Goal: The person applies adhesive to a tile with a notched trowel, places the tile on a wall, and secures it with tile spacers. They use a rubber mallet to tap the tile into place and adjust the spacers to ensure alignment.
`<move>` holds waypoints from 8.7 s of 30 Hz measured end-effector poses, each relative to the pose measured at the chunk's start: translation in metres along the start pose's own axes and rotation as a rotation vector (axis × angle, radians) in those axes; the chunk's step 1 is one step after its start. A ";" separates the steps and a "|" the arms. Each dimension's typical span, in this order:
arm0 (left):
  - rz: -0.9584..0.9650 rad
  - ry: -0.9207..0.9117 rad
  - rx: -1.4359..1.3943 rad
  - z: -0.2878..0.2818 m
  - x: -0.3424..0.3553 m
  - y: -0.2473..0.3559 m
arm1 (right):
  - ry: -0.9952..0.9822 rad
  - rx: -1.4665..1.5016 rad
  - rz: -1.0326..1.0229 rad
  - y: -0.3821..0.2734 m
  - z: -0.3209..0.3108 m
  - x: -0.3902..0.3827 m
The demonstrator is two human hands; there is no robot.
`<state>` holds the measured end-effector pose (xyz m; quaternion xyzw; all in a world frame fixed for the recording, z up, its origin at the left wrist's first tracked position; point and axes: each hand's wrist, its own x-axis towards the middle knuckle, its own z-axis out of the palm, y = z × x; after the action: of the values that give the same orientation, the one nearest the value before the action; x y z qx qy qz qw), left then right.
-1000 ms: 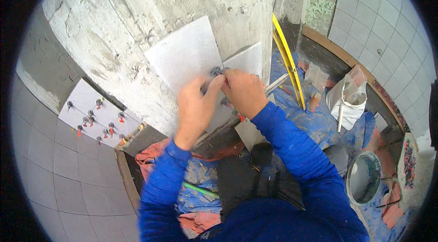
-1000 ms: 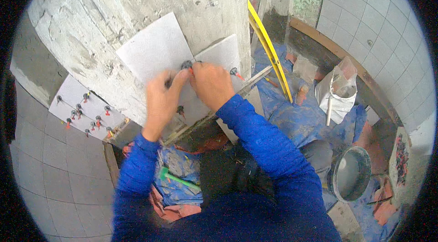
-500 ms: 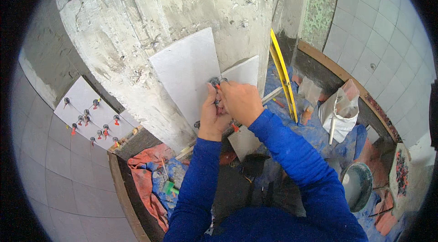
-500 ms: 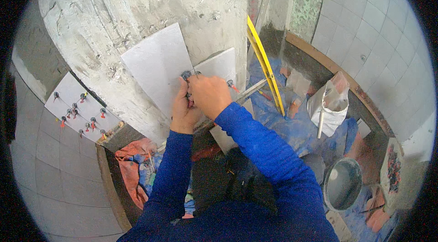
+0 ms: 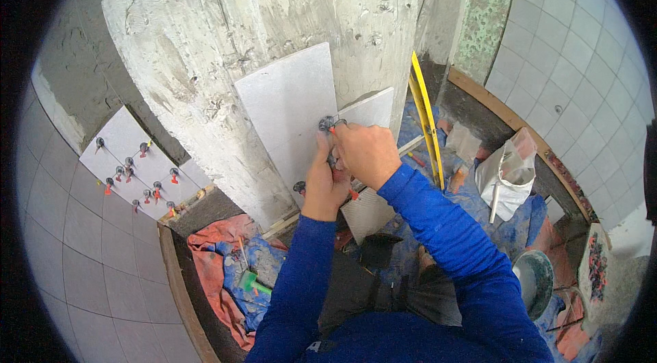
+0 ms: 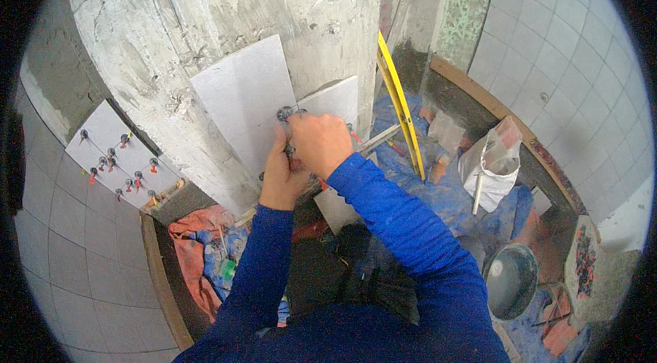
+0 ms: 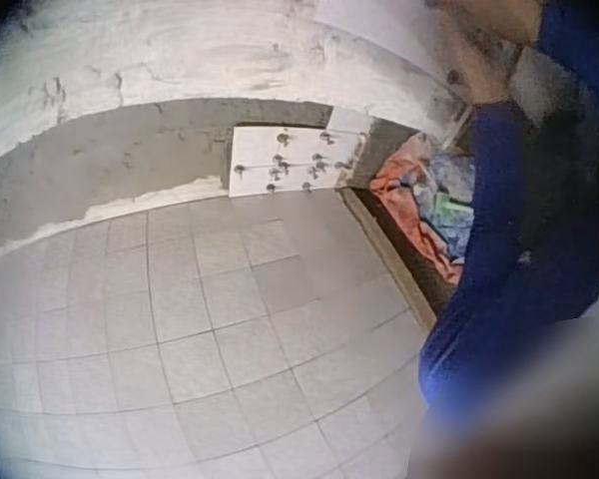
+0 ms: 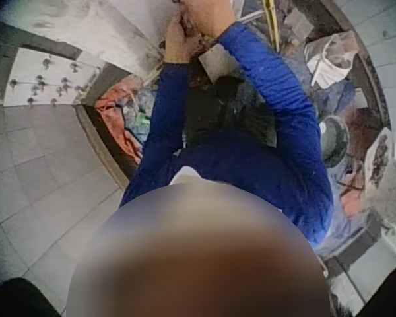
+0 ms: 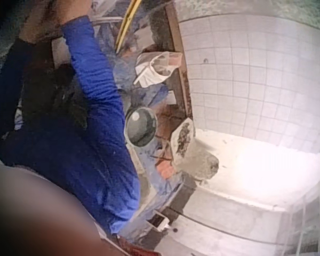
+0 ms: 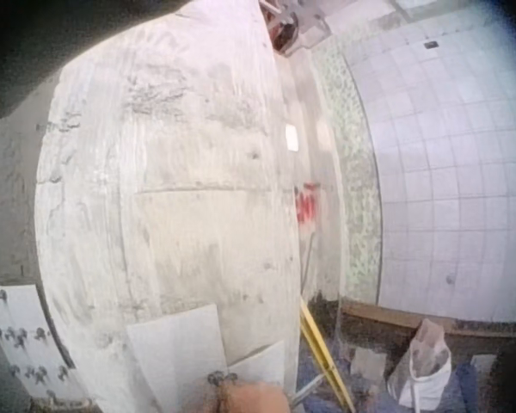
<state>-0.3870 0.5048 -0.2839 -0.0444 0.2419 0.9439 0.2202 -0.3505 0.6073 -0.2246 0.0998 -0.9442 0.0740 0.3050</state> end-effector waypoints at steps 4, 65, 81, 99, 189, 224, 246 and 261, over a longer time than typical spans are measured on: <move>-0.075 -0.177 -0.019 0.006 0.006 0.018 | -0.032 -0.004 0.017 -0.001 -0.001 0.002; 1.326 0.293 1.593 -0.016 -0.074 0.136 | 0.379 1.018 0.254 -0.077 0.078 -0.025; 1.324 0.319 1.540 -0.006 -0.058 0.129 | 0.645 0.619 -0.078 -0.067 0.101 -0.019; 1.287 0.293 1.505 -0.008 -0.058 0.131 | 0.569 0.464 -0.172 -0.073 0.085 -0.010; 0.083 -0.591 -0.465 -0.056 -0.013 0.038 | -0.009 0.136 0.052 -0.082 0.032 0.012; 0.067 -0.229 -0.124 -0.052 -0.012 0.069 | -0.002 -0.039 -0.160 -0.079 0.025 0.018; 0.187 -0.186 0.041 -0.034 -0.027 0.075 | 0.163 0.159 -0.282 -0.060 0.049 0.012; 0.324 -0.051 0.243 -0.022 -0.009 -0.014 | 0.116 0.242 -0.033 0.012 0.013 -0.001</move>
<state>-0.3731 0.5015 -0.3070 0.0458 0.3522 0.9318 0.0750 -0.3605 0.6165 -0.2367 0.1468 -0.9073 0.1883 0.3461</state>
